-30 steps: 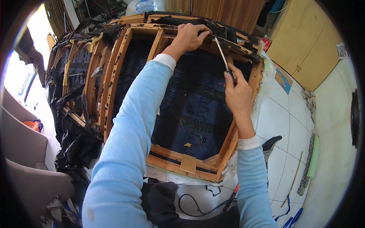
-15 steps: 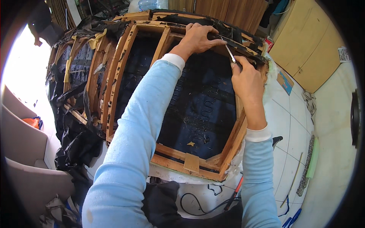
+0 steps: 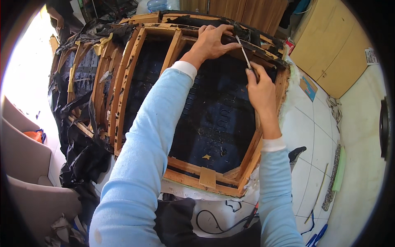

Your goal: The person is repairing a wooden furniture frame by removing old foam padding and staples. They use a screwdriver to pry up the staples and a hammer to pull them out from the wooden frame.

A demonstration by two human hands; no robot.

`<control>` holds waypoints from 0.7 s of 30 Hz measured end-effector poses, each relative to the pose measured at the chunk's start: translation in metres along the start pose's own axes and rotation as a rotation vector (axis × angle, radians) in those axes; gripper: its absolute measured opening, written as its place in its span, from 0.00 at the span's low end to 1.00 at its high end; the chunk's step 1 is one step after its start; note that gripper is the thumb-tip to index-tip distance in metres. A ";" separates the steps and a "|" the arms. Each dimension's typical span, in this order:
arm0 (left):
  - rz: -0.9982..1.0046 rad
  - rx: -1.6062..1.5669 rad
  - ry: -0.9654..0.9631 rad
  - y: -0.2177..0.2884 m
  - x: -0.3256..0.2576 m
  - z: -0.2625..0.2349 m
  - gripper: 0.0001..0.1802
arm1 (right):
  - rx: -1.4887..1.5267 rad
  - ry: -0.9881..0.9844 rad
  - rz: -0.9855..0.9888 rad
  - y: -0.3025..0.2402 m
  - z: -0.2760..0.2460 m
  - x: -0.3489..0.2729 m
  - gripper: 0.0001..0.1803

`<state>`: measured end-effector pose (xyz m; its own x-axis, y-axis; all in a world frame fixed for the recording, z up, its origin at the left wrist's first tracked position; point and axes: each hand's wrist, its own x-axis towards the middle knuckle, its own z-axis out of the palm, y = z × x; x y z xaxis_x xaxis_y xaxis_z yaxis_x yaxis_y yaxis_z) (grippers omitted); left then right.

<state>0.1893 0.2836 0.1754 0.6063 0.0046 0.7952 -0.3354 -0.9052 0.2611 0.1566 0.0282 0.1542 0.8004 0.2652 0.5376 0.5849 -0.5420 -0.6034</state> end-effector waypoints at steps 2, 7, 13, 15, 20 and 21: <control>0.037 0.019 0.008 -0.002 0.003 -0.003 0.33 | 0.030 0.004 -0.012 0.004 -0.002 -0.006 0.19; 0.016 0.077 -0.039 0.002 0.001 -0.003 0.25 | -0.056 0.012 -0.054 0.006 -0.016 -0.008 0.19; 0.033 0.063 -0.025 0.002 0.000 -0.003 0.21 | -0.130 0.007 -0.066 0.007 -0.018 -0.004 0.19; 0.042 0.069 -0.010 0.002 0.000 -0.003 0.21 | -0.146 0.014 -0.122 0.012 -0.023 0.002 0.19; 0.018 0.075 -0.025 0.006 0.000 0.001 0.23 | -0.020 -0.048 -0.023 0.017 -0.014 0.003 0.21; 0.006 0.098 -0.033 0.004 -0.001 -0.001 0.24 | 0.167 -0.124 0.066 0.008 -0.010 0.002 0.22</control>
<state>0.1867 0.2805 0.1757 0.6287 -0.0131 0.7775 -0.2680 -0.9423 0.2009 0.1619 0.0169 0.1563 0.8417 0.3349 0.4236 0.5361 -0.4249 -0.7294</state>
